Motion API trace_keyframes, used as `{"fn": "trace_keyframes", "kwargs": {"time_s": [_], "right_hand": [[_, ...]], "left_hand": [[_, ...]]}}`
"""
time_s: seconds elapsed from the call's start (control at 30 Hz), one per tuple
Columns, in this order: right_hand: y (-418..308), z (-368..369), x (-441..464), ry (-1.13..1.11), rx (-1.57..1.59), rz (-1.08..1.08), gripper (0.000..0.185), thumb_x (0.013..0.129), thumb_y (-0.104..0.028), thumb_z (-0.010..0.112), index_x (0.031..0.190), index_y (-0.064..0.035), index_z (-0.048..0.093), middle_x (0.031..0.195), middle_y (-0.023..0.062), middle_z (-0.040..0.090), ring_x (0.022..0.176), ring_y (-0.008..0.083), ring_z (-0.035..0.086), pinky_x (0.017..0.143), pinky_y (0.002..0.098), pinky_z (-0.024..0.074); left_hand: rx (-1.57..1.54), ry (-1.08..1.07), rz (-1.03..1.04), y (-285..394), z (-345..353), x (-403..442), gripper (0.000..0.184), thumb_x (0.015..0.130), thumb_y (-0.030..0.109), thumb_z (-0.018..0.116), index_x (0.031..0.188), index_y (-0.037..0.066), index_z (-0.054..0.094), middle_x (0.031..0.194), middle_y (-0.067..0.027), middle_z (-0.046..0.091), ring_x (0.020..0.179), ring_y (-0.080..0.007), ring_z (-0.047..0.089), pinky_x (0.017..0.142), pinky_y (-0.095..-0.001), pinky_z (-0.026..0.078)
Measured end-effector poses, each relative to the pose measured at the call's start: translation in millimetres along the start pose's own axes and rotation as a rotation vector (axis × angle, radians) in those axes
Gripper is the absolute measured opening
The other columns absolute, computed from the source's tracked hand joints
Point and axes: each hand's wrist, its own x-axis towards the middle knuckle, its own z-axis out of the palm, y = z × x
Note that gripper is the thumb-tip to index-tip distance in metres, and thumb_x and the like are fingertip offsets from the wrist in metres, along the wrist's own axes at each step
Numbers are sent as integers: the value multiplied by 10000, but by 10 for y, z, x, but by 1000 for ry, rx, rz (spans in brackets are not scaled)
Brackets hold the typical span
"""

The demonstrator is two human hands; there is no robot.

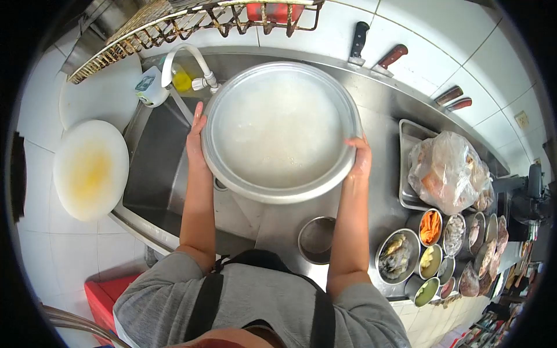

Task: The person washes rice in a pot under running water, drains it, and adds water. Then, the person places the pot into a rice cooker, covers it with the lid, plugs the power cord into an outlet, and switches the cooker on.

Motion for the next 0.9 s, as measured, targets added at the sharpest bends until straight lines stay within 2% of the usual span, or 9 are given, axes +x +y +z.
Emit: {"fn": "trace_keyframes", "kwargs": {"time_s": [0.07,0.13,0.23,0.37,0.43,0.63,0.7,0.83,0.9], "right_hand": [[-132,-117,-46,32,0,6,564,628,22,528,1192,22,544,986,149,608,828,276,612,792,370,534],[-395,-147,-178,-32,16,111,559,620,22,517,1179,30,542,1007,170,614,850,306,618,819,392,537],[-722,-144,-472,-41,47,154,573,608,33,493,1180,51,529,1060,207,612,938,355,622,868,433,538],[-959,-385,-764,-27,8,102,644,594,54,485,1238,53,503,1094,206,606,929,340,628,861,410,543],[-1073,-448,-908,32,-134,-16,680,585,61,490,1264,48,490,1104,190,613,921,317,632,848,377,543],[-1331,-564,-1149,-28,-240,-125,650,567,58,495,1215,63,533,1060,173,637,904,276,637,839,337,537],[-1377,-546,-1187,-32,-284,-150,649,564,57,494,1212,70,535,1057,171,640,898,271,637,839,332,535],[-1379,-434,-1218,-41,-338,-209,636,573,61,491,1206,90,543,1059,170,648,874,250,642,801,313,533],[-1373,-387,-1243,-32,-375,-229,628,580,64,488,1204,94,548,1058,172,651,862,239,644,782,303,532]], "left_hand": [[-15,-7,-18,-4,97,-86,534,934,90,455,1454,120,337,1317,-169,513,1118,-289,578,940,-404,496],[-26,-5,-45,-5,171,-202,525,941,86,444,1454,121,339,1316,-168,515,1117,-284,579,941,-401,495],[19,-18,-155,-37,331,-352,510,956,96,419,1458,120,333,1317,-159,518,1114,-266,584,958,-392,486],[7,-41,-224,-278,420,-607,504,972,126,398,1467,97,309,1388,-146,465,1186,-240,540,997,-363,457],[6,-35,-245,-403,430,-726,505,976,134,391,1471,87,299,1417,-137,440,1215,-235,519,1009,-354,446],[126,-65,-259,-730,349,-723,477,994,158,382,1459,65,328,1492,-116,352,1260,-219,480,1057,-316,387],[411,-149,-63,-765,339,-597,450,1004,189,405,1432,51,383,1468,-107,395,1244,-187,489,1048,-293,376],[480,-167,-134,-674,424,-458,417,1003,221,448,1369,23,473,1363,-92,519,1176,-154,531,1000,-266,402],[532,-114,-107,-671,425,-380,374,993,236,491,1281,10,565,1227,-76,617,1087,-129,571,947,-244,429]]}}
